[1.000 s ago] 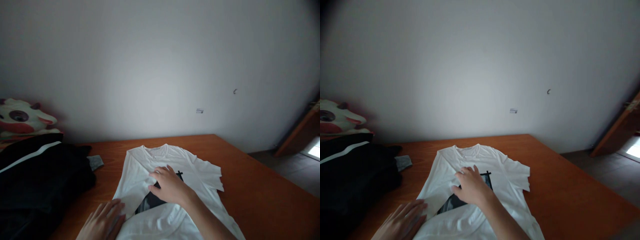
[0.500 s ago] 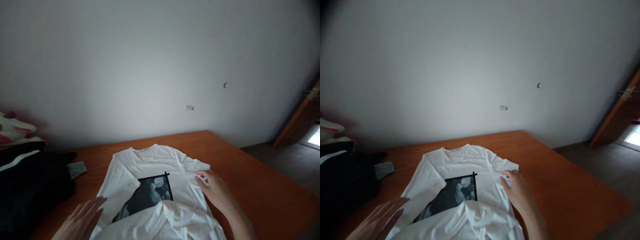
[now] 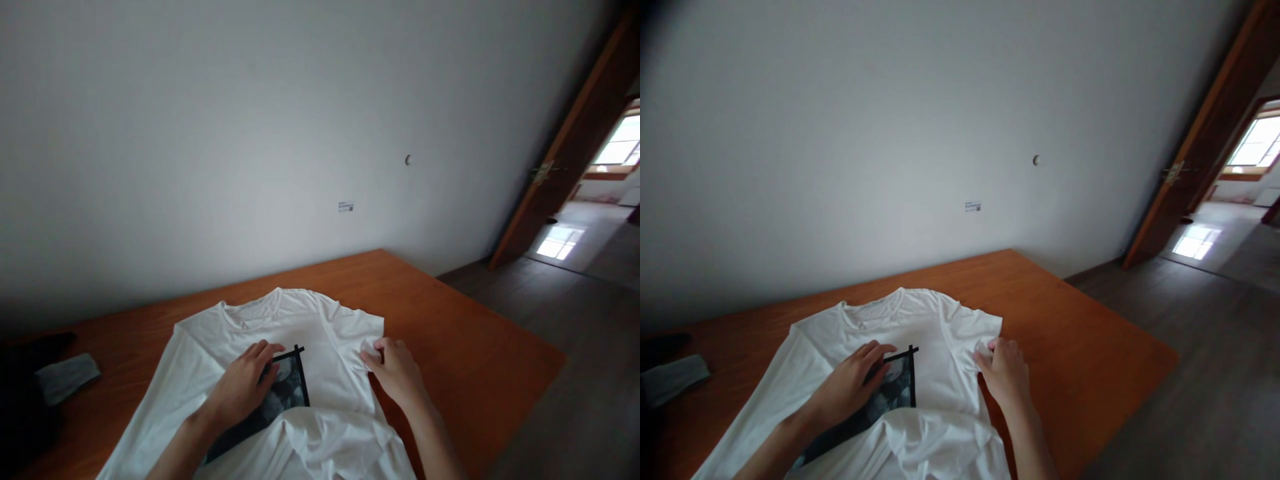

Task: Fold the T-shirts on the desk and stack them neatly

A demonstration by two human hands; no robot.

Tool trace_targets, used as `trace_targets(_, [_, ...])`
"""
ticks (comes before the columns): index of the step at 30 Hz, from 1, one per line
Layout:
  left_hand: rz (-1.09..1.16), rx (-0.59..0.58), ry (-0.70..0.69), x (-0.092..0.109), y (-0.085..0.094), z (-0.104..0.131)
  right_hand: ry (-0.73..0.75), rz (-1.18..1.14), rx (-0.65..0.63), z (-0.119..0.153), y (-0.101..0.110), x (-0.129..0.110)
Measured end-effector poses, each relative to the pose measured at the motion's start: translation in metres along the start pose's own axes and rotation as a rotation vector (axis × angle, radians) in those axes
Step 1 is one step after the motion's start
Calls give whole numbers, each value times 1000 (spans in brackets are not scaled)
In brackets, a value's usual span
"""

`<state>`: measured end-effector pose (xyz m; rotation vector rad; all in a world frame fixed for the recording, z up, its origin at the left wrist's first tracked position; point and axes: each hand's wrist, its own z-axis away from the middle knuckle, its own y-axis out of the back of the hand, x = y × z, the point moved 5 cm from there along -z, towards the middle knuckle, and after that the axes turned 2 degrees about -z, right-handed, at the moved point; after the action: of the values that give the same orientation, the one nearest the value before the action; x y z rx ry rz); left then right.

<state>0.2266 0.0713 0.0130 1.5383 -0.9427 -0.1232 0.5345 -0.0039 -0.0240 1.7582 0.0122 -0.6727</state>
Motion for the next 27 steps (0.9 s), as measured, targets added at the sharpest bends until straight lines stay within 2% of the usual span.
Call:
trace_targets(5, [297, 161, 186, -24, -2, 2, 42, -21, -21, 5, -4, -15])
trace_targets(8, [373, 211, 220, -22, 1, 4, 72, -100, 11, 5, -4, -21])
trace_targets(14, [514, 153, 235, -13, -4, 4, 77, -269, 38, 2, 4, -40])
trace_targets(17, [781, 75, 319, -14, -10, 4, 269, -340, 48, 13, 16, -70])
trace_targets(18, [891, 30, 367, -14, -13, 4, 372, -350, 12, 21, 17, -83])
trace_targets(20, [1073, -55, 454, -12, -16, 7, 577, -363, -143, 41, 15, -107])
trace_targets(22, [1166, -94, 482, -8, -15, 10, 679, -368, -307, 59, 10, -121])
trace_targets(24, [1179, -97, 488, -5, -12, 12, 669, -360, -403, 69, 5, -124])
trace_targets(27, [1110, -85, 529, -7, -10, 13, 586, -344, -423, 68, 5, -116])
